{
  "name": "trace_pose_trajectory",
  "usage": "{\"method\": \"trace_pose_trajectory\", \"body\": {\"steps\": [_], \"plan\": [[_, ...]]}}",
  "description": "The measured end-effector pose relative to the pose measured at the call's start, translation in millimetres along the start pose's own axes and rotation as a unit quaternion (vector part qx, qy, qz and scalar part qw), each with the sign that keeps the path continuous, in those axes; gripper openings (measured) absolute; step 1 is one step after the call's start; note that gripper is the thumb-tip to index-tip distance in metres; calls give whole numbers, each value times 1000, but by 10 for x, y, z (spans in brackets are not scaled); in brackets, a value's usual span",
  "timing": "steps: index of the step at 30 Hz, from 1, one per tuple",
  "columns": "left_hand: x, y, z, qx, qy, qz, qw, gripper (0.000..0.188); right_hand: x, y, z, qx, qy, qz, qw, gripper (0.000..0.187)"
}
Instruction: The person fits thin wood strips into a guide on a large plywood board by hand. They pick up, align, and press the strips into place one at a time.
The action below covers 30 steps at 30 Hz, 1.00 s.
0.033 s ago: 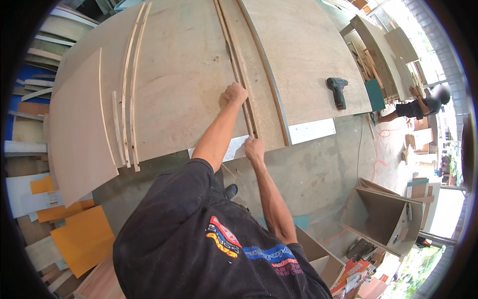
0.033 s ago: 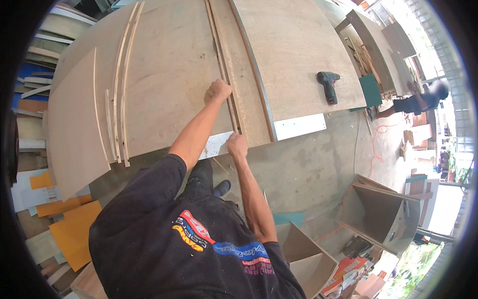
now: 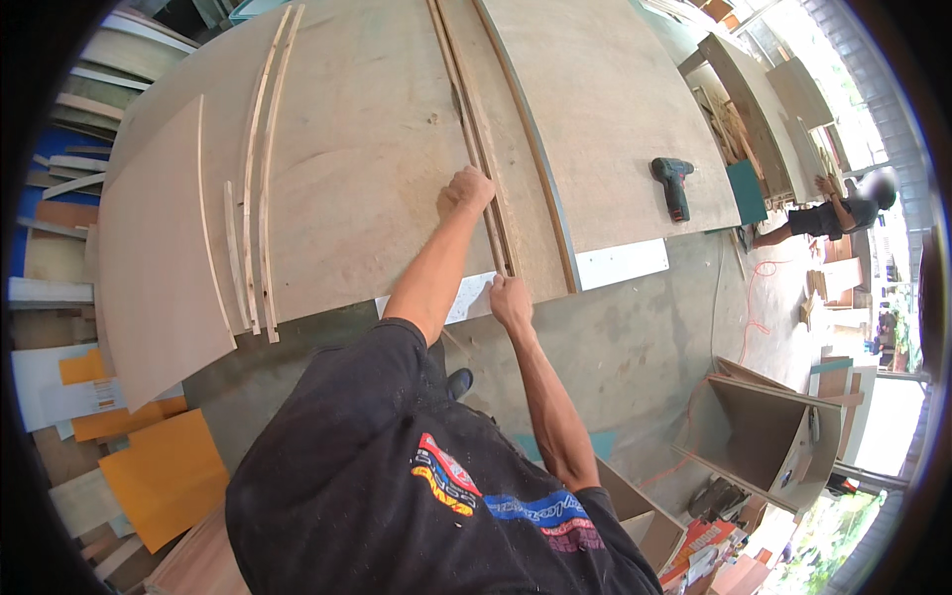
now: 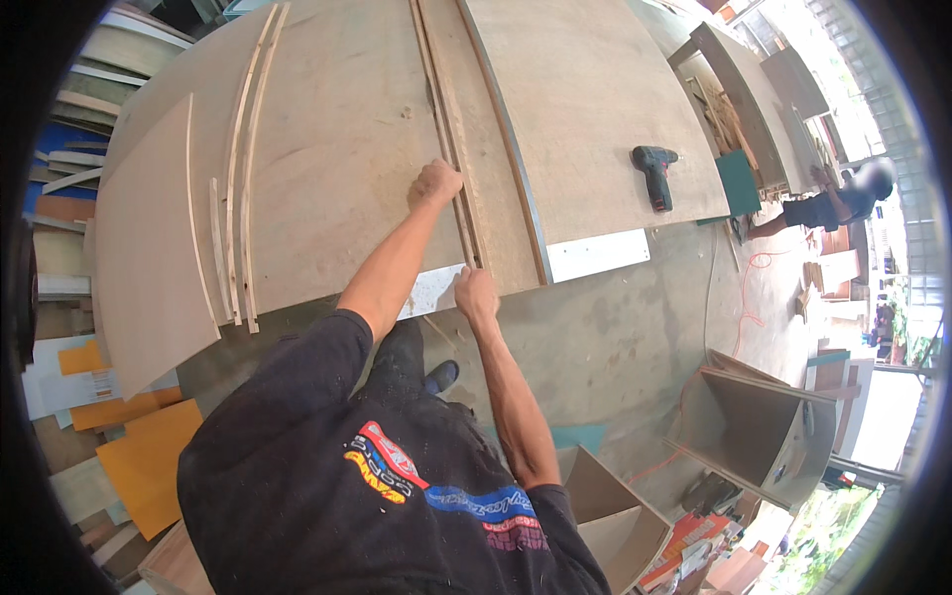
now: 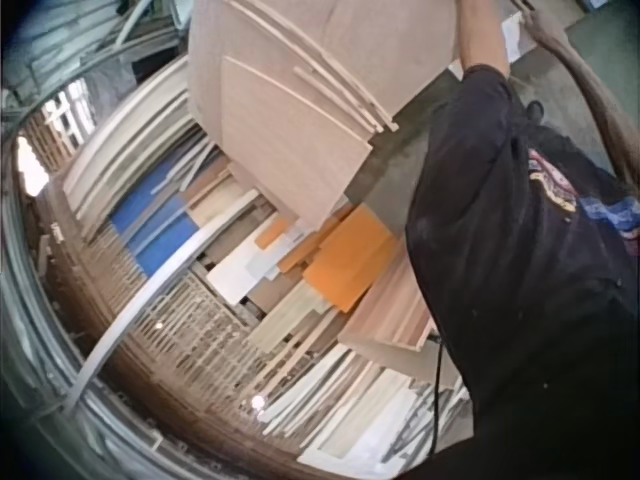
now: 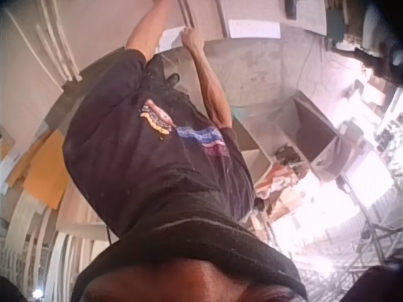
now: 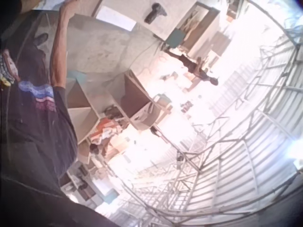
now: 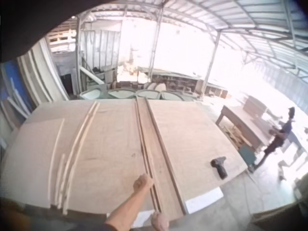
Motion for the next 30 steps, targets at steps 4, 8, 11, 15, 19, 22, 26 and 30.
{"method": "trace_pose_trajectory", "body": {"steps": [4, 8, 11, 15, 19, 22, 26, 30], "plan": [[81, 37, 107, -1, 13, 5, 1000, 44, 604, 311, 557, -8, 268, 283, 921, 54], [11, 93, 101, -2, 14, -5, 1000, 44, 480, 80, 369, -19, 460, 376, 804, 69], [108, -70, 51, -35, 12, -9, 999, 44, 558, 40, 259, -29, 454, 392, 799, 66], [13, 57, 177, -15, 8, -6, 1000, 41, 590, -47, 217, -33, 481, 358, 799, 65], [4, 65, 236, 4, 28, 6, 1000, 39, 654, -91, 250, -32, 479, 351, 804, 63], [55, -123, 195, -21, 22, 8, 1000, 38, 729, -106, 262, -30, 465, 354, 811, 64], [24, -188, 149, -34, 4, 20, 999, 37, 700, -161, 256, -24, 465, 341, 816, 65], [-11, -246, 144, -51, 12, 6, 999, 36, 707, -188, 247, -27, 453, 343, 822, 66]]}}
Point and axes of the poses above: each hand's wrist, its own y-axis away from the middle knuckle, its own z-axis out of the back of the hand, x = y × z, the point moved 6 cm from there along -y, towards the middle knuckle
